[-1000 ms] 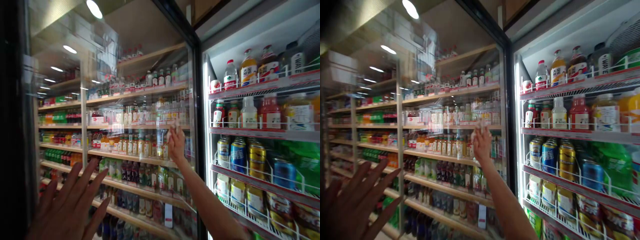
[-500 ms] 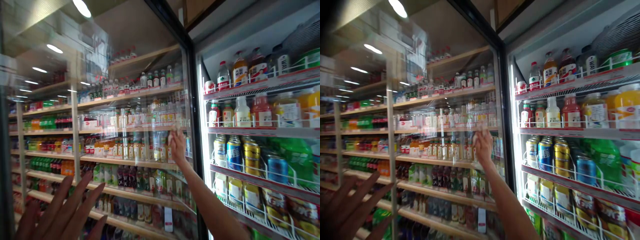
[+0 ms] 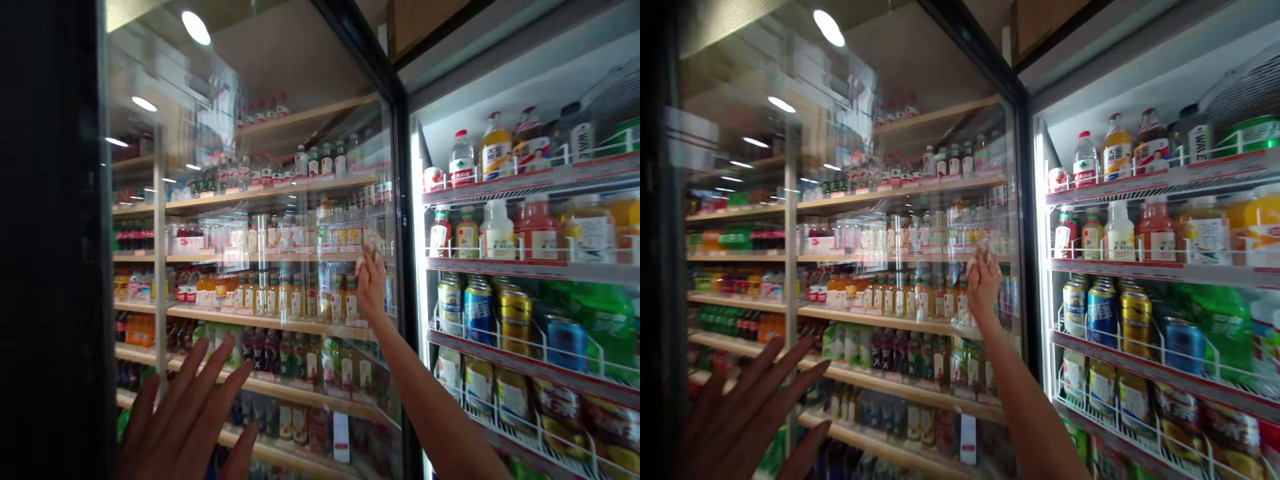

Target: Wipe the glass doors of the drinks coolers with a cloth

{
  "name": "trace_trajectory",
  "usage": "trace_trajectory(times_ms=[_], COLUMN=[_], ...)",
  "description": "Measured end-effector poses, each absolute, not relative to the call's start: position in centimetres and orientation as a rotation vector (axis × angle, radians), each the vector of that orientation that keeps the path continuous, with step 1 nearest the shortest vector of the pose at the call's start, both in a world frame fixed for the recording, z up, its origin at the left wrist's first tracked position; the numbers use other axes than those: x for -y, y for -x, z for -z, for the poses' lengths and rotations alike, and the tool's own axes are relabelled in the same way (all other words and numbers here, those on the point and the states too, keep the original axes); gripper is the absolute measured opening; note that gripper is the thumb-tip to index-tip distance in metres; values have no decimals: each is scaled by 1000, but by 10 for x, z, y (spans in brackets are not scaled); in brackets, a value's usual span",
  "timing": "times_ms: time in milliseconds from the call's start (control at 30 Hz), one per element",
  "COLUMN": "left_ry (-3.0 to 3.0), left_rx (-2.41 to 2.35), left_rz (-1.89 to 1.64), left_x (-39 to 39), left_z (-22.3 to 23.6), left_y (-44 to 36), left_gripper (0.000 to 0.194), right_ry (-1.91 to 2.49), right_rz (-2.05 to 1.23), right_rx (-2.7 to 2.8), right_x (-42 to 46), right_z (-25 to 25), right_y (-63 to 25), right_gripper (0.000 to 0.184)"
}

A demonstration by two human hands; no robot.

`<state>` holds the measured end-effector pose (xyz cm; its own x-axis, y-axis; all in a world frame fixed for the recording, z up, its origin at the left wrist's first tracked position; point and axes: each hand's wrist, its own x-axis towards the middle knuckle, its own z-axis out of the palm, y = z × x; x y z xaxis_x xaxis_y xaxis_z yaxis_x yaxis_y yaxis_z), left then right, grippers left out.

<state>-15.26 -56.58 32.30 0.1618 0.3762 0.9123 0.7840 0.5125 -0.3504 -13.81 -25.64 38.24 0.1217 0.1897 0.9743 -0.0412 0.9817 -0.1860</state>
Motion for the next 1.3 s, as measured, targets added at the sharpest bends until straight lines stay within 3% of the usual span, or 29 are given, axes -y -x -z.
trace_trajectory(times_ms=[100,300,533,767,967,1167,1300], left_ry=[1108,1123,1090,1055,1023,1047,960], left_rx=[1432,1424,1518,1552,1539,1538,1565], left_rz=[372,383,402,437,422,405,294], left_x=[568,571,574,569,569,536,509], left_z=[-327,-328,-328,-331,-331,-359,-380], left_y=[152,154,150,150,153,157,159], left_gripper=[63,58,59,61,67,59,51], right_ry=[45,-611,103,-536,-15,-421,-522], right_rz=[-173,348,-124,271,-116,81,-73], right_rx=[1417,1671,1469,1694,1467,1593,1475], right_x=[283,376,296,367,330,380,378], right_z=[-383,-330,-359,-319,-371,-357,-348], right_y=[145,136,147,139,153,158,158], right_gripper=[40,31,43,32,43,42,35])
